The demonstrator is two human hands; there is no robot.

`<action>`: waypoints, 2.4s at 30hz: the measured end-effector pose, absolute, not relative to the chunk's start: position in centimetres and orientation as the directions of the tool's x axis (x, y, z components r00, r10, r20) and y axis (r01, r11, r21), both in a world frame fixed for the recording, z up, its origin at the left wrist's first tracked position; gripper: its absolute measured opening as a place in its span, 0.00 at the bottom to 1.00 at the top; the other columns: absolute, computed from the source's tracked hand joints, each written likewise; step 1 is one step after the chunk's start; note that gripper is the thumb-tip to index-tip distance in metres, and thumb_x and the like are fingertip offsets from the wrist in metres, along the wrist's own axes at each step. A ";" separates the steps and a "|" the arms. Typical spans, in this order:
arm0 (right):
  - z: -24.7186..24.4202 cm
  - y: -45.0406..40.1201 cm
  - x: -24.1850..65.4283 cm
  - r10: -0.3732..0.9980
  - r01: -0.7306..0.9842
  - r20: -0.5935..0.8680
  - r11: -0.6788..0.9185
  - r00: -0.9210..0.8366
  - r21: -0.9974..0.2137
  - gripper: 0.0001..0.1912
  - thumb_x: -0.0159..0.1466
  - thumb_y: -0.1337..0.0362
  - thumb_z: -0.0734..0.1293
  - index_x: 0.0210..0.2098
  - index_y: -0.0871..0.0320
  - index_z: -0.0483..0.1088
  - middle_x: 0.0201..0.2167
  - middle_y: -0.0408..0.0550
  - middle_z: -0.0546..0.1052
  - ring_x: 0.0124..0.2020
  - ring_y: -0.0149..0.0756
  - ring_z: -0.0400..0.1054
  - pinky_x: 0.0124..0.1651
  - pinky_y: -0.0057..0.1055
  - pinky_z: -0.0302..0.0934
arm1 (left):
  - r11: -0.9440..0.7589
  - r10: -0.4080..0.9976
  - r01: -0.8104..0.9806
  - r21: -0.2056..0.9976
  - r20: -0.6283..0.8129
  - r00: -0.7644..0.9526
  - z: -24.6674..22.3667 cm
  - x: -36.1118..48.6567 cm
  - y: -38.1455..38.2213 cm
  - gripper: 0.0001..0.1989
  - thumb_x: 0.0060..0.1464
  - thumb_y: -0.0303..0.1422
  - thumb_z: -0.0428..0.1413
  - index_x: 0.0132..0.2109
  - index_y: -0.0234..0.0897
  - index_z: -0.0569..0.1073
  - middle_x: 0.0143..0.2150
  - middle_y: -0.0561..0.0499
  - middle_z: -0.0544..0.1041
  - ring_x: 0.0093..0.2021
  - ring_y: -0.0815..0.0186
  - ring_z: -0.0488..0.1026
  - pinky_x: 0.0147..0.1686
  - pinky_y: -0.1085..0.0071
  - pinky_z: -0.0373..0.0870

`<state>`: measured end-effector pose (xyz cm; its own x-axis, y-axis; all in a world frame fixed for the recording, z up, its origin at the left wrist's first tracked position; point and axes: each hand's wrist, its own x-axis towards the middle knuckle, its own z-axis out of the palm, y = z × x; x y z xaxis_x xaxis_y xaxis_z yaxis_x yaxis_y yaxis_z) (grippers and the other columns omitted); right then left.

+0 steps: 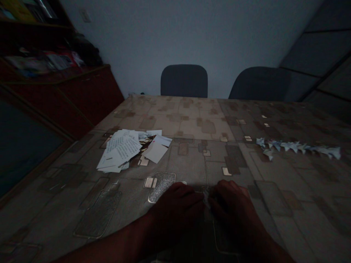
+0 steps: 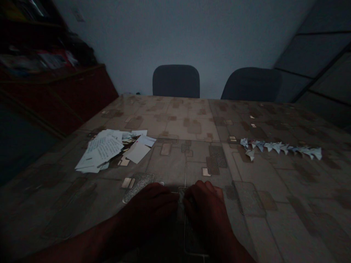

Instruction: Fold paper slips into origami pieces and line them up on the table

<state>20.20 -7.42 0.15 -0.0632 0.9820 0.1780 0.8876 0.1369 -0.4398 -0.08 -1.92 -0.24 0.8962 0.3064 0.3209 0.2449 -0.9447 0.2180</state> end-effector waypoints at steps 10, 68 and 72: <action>0.1 -7.4 20.3 0.988 0.872 0.141 0.121 -0.060 -0.474 0.05 0.56 0.70 0.67 0.29 0.54 0.68 0.27 0.44 0.72 0.31 0.41 0.65 0.36 0.38 0.53 | -0.943 0.313 0.259 0.209 0.295 0.903 0.1 0.1 -2.1 0.11 0.66 0.29 0.46 0.52 0.36 0.67 0.46 0.45 0.75 0.42 0.62 0.70 0.43 0.62 0.67; 0.5 -7.2 22.0 0.995 0.793 0.068 0.101 -0.074 -0.601 0.08 0.55 0.74 0.69 0.31 0.55 0.72 0.30 0.45 0.73 0.36 0.43 0.66 0.39 0.39 0.55 | -0.943 0.326 0.285 0.174 0.292 0.899 -0.3 0.2 -2.6 0.11 0.65 0.30 0.49 0.52 0.38 0.68 0.45 0.46 0.73 0.42 0.61 0.68 0.42 0.63 0.66; 0.3 -7.0 21.8 0.995 0.820 0.074 0.100 -0.071 -0.563 0.07 0.55 0.73 0.69 0.30 0.55 0.72 0.29 0.45 0.73 0.34 0.42 0.66 0.37 0.39 0.55 | -0.938 0.335 0.290 0.190 0.278 0.900 -0.6 0.1 -2.5 0.11 0.64 0.31 0.50 0.52 0.38 0.68 0.46 0.47 0.73 0.42 0.60 0.67 0.43 0.61 0.66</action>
